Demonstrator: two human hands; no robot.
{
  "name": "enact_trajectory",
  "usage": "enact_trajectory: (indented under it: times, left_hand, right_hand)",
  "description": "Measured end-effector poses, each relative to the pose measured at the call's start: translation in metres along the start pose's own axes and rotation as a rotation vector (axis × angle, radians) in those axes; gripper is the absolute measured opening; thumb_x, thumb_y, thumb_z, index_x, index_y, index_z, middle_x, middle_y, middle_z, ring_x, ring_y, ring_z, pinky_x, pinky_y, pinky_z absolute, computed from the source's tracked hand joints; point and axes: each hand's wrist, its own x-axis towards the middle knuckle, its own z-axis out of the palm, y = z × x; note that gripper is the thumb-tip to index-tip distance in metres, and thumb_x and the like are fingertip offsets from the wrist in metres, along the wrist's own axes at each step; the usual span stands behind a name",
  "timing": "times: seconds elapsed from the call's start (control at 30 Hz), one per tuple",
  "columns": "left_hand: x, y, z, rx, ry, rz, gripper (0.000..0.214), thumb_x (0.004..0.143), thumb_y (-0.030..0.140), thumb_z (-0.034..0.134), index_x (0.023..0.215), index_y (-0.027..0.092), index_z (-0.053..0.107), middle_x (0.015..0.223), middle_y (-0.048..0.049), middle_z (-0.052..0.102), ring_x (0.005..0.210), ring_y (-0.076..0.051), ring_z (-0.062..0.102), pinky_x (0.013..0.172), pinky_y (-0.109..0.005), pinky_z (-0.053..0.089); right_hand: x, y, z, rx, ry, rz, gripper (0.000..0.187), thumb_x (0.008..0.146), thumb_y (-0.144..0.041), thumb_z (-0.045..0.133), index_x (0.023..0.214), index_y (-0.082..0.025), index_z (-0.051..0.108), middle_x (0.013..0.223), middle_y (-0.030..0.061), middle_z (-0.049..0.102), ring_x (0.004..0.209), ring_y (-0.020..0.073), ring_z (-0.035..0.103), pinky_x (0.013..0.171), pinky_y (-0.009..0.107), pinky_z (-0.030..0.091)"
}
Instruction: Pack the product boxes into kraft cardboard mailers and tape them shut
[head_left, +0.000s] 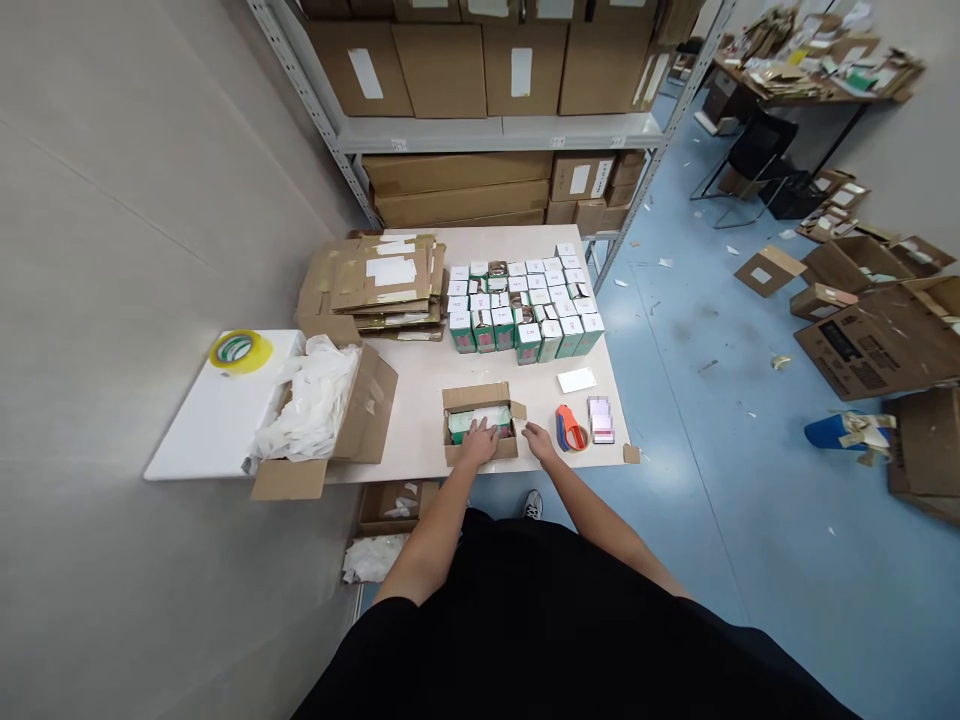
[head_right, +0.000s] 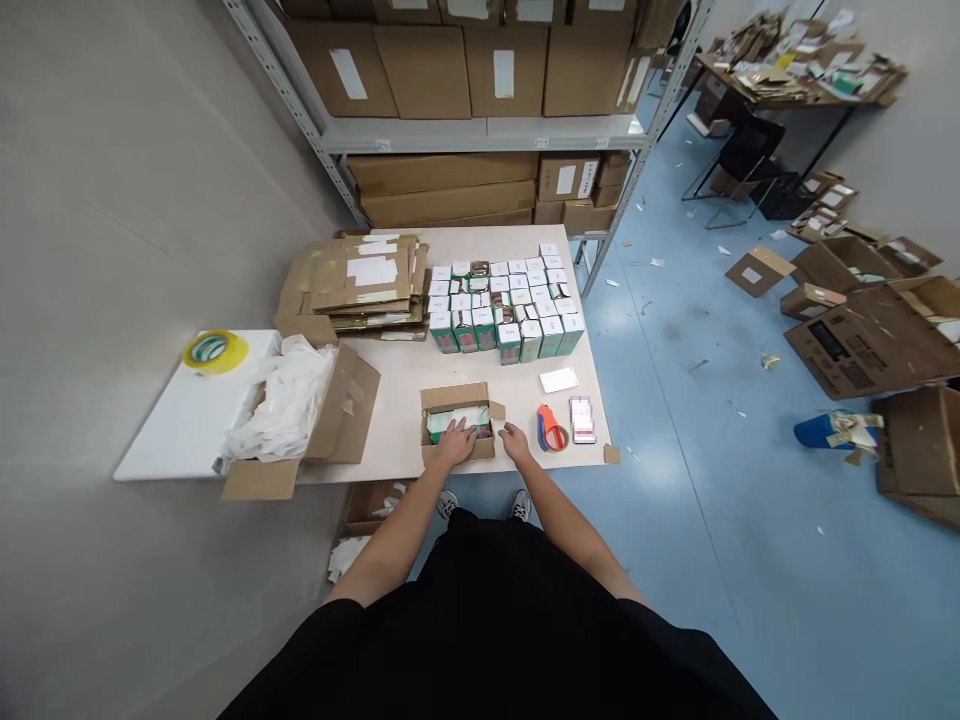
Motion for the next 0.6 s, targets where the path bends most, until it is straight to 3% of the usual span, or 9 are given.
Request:
enact_trajectory:
  times: [0.07, 0.17, 0.3, 0.4, 0.5, 0.6]
  left_hand:
    - [-0.014, 0.0, -0.001, -0.003, 0.094, 0.01, 0.05, 0.101, 0.047, 0.041, 0.137, 0.023, 0.067, 0.161, -0.0111, 0.047, 0.157, -0.037, 0.023, 0.121, -0.059, 0.029]
    - [-0.028, -0.003, -0.007, 0.009, 0.117, 0.035, 0.048, 0.102, 0.045, 0.043, 0.138, 0.023, 0.066, 0.154, -0.0102, 0.055, 0.157, -0.035, 0.021, 0.122, -0.057, 0.03]
    - [-0.034, -0.009, -0.018, -0.018, 0.108, 0.074, 0.048, 0.101, 0.041, 0.047, 0.144, 0.024, 0.061, 0.164, -0.009, 0.043, 0.157, -0.034, 0.023, 0.122, -0.055, 0.031]
    - [-0.032, -0.012, -0.025, -0.04, 0.115, 0.114, 0.046, 0.1, 0.04, 0.048, 0.14, 0.023, 0.064, 0.168, -0.0082, 0.036, 0.157, -0.033, 0.025, 0.124, -0.053, 0.03]
    - [-0.031, -0.018, -0.035, -0.056, 0.154, 0.157, 0.046, 0.098, 0.033, 0.049, 0.14, 0.021, 0.063, 0.161, -0.0087, 0.047, 0.155, -0.031, 0.029, 0.125, -0.052, 0.03]
    - [-0.036, -0.036, -0.049, -0.063, 0.195, 0.154, 0.054, 0.089, 0.016, 0.051, 0.142, 0.018, 0.062, 0.152, -0.0101, 0.057, 0.152, -0.03, 0.035, 0.126, -0.05, 0.03]
  right_hand:
    - [0.003, -0.002, 0.005, 0.156, -0.019, 0.048, 0.045, 0.083, -0.041, 0.059, 0.119, -0.019, 0.074, 0.118, 0.0103, 0.075, 0.108, 0.0239, 0.069, 0.086, 0.034, 0.057]
    - [0.005, -0.008, 0.012, 0.28, 0.036, 0.067, 0.049, 0.084, -0.041, 0.056, 0.125, -0.019, 0.071, 0.122, 0.0121, 0.073, 0.108, 0.0229, 0.069, 0.08, 0.03, 0.057]
    - [0.006, -0.019, 0.02, 0.302, 0.099, -0.06, 0.057, 0.09, -0.04, 0.047, 0.143, -0.02, 0.057, 0.142, 0.0137, 0.064, 0.12, 0.0218, 0.065, 0.087, 0.03, 0.056]
    - [0.009, -0.029, 0.024, 0.149, 0.029, -0.229, 0.058, 0.09, -0.032, 0.047, 0.146, -0.019, 0.055, 0.148, 0.012, 0.06, 0.129, 0.0212, 0.06, 0.101, 0.034, 0.052]
    - [0.011, -0.034, 0.026, -0.174, -0.098, -0.333, 0.053, 0.083, -0.024, 0.057, 0.135, -0.019, 0.065, 0.137, 0.0104, 0.067, 0.13, 0.0242, 0.059, 0.111, 0.038, 0.045]
    - [0.01, -0.032, 0.024, -0.355, -0.108, -0.366, 0.047, 0.082, -0.021, 0.06, 0.128, -0.02, 0.07, 0.128, 0.0094, 0.071, 0.128, 0.0256, 0.059, 0.113, 0.04, 0.043]
